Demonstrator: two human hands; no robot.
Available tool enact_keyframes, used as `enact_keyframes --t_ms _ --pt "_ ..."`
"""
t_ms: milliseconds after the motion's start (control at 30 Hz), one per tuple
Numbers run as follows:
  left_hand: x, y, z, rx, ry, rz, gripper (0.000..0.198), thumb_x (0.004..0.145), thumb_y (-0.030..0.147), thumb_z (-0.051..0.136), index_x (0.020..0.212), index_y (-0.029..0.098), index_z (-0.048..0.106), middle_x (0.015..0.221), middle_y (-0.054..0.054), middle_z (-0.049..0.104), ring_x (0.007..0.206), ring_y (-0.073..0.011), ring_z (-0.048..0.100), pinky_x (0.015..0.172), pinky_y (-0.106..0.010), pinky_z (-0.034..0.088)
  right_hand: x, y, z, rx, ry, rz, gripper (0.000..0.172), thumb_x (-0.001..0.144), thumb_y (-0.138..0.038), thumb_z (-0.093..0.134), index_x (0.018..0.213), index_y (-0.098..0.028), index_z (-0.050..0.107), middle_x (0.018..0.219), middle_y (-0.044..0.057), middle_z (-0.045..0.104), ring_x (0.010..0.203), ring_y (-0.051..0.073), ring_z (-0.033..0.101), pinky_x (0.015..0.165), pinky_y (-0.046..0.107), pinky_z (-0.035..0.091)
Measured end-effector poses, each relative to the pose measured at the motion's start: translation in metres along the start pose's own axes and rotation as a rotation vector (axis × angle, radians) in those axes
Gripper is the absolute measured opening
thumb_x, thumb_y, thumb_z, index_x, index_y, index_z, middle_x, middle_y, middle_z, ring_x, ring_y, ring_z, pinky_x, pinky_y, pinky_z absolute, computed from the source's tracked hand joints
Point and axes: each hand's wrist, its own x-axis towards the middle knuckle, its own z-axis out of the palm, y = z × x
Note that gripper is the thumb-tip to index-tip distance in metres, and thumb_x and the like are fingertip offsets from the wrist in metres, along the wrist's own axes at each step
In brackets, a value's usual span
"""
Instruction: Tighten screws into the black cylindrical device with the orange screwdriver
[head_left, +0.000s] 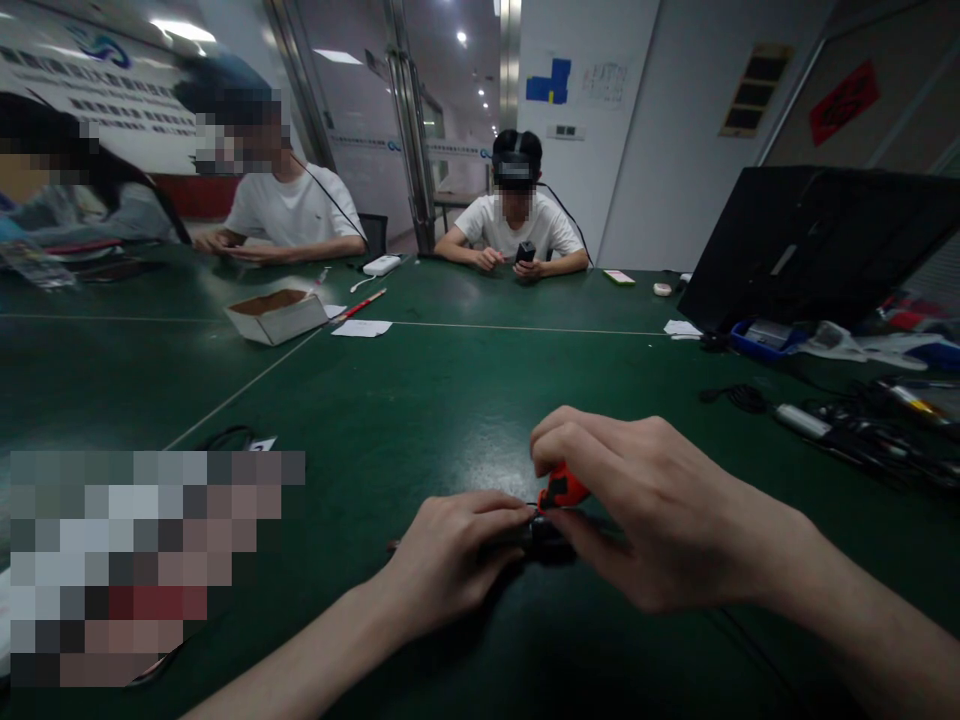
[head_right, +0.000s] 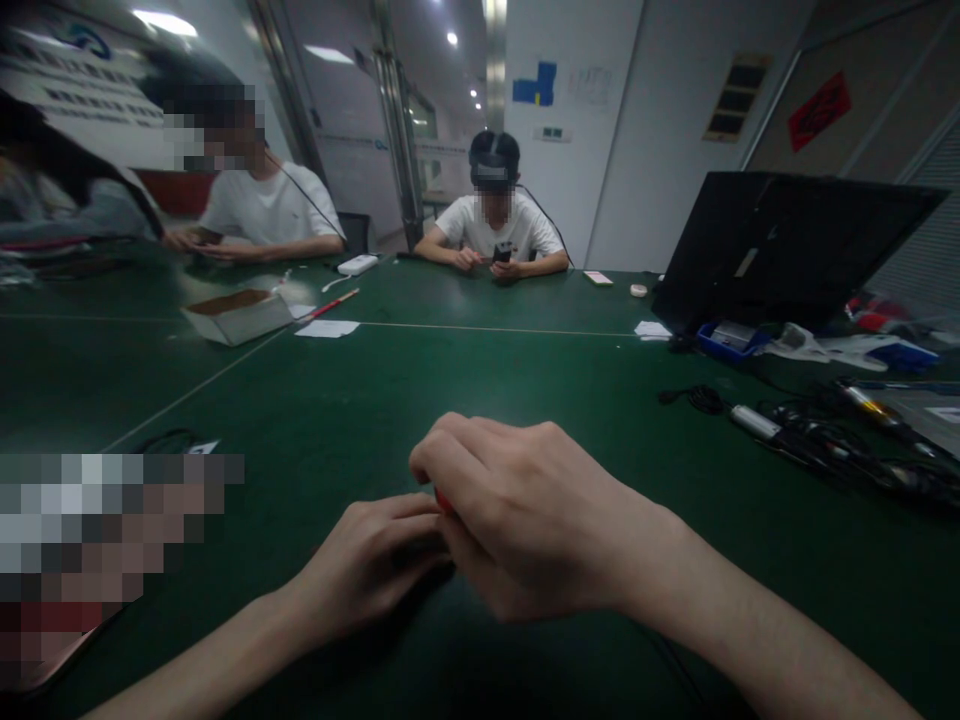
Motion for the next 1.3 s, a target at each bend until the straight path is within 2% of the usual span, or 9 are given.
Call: enact_keyframes --t_ms 100,200,400,567,700,767,867,1067,1300 --pt "0.000 0.000 0.000 -0.012 -0.007 -0.003 0.023 0.089 0.015 0.058 0.108 0.023 0.069 0.112 -0.004 0.070 0.097 -0.0209 0.067 0.074 -0.026 0.053 -0.001 0.000 0.000 0.024 -0.013 0.035 0.020 0.087 -0.014 0.053 0.105 -0.017 0.045 0.088 -0.001 0.056 0.067 0.010 0.048 0.054 0.024 0.033" --pt "0.000 -0.001 0.000 -0.008 0.002 0.002 0.024 0.087 0.014 0.060 0.108 0.023 0.069 0.110 -0.003 0.070 0.093 -0.0204 0.067 0.072 -0.026 0.052 -0.001 0.003 0.002 -0.039 0.041 0.026 0.020 0.090 -0.020 0.056 0.106 -0.017 0.046 0.087 -0.001 0.057 0.066 0.011 0.051 0.053 0.024 0.033" --pt "0.000 -0.001 0.001 0.000 0.002 0.000 0.026 0.087 0.013 0.059 0.108 0.023 0.068 0.103 -0.003 0.071 0.086 -0.0199 0.068 0.069 -0.027 0.052 0.001 0.008 0.011 -0.174 0.207 -0.018 0.024 0.090 -0.039 0.060 0.082 -0.018 0.053 0.065 -0.004 0.054 0.053 0.010 0.048 0.049 0.027 0.027" --pt "-0.002 -0.002 0.001 0.008 -0.019 -0.033 0.023 0.088 0.015 0.060 0.107 0.023 0.069 0.108 -0.005 0.070 0.091 -0.0217 0.067 0.071 -0.029 0.053 0.003 0.005 0.020 -0.349 0.419 0.070 0.036 0.088 -0.040 0.059 0.061 -0.019 0.046 0.054 -0.004 0.045 0.049 0.010 0.040 0.050 0.029 0.023" --pt "-0.001 -0.003 0.002 -0.009 -0.019 -0.027 0.020 0.088 0.014 0.059 0.104 0.021 0.069 0.106 -0.005 0.070 0.091 -0.0210 0.067 0.072 -0.028 0.053 0.005 0.004 0.016 -0.146 0.278 0.074 0.019 0.086 -0.033 0.057 0.083 -0.014 0.056 0.073 0.002 0.056 0.065 0.014 0.050 0.056 0.028 0.032" --pt "-0.001 -0.003 0.002 -0.018 -0.019 -0.016 0.021 0.088 0.013 0.059 0.104 0.022 0.069 0.109 -0.004 0.070 0.094 -0.0205 0.067 0.073 -0.027 0.052 0.004 0.004 0.011 0.050 0.172 0.047 0.018 0.085 -0.024 0.054 0.098 -0.011 0.054 0.085 0.004 0.059 0.072 0.014 0.052 0.061 0.026 0.038" --pt "0.000 -0.001 0.001 -0.018 -0.027 -0.019 0.024 0.087 0.012 0.059 0.107 0.023 0.069 0.110 -0.003 0.070 0.094 -0.0196 0.067 0.072 -0.026 0.052 0.002 0.004 0.006 0.224 0.083 0.035 0.017 0.086 -0.013 0.049 0.103 -0.011 0.051 0.088 0.003 0.058 0.073 0.011 0.052 0.064 0.023 0.040" --pt "0.000 0.001 -0.001 -0.009 -0.013 -0.024 0.023 0.086 0.013 0.061 0.104 0.022 0.070 0.105 -0.003 0.070 0.089 -0.0198 0.067 0.067 -0.025 0.050 0.002 0.007 0.012 0.109 0.173 0.009 0.007 0.093 -0.022 0.053 0.096 -0.016 0.051 0.079 0.000 0.056 0.064 0.010 0.048 0.056 0.023 0.035" --pt "-0.001 -0.002 0.001 -0.040 0.016 -0.005 0.021 0.086 0.013 0.059 0.103 0.022 0.068 0.098 -0.003 0.071 0.084 -0.0181 0.067 0.066 -0.024 0.050 0.003 0.005 0.019 -0.128 0.311 0.017 0.023 0.093 -0.032 0.053 0.075 -0.018 0.051 0.060 -0.004 0.051 0.051 0.009 0.043 0.049 0.027 0.024"
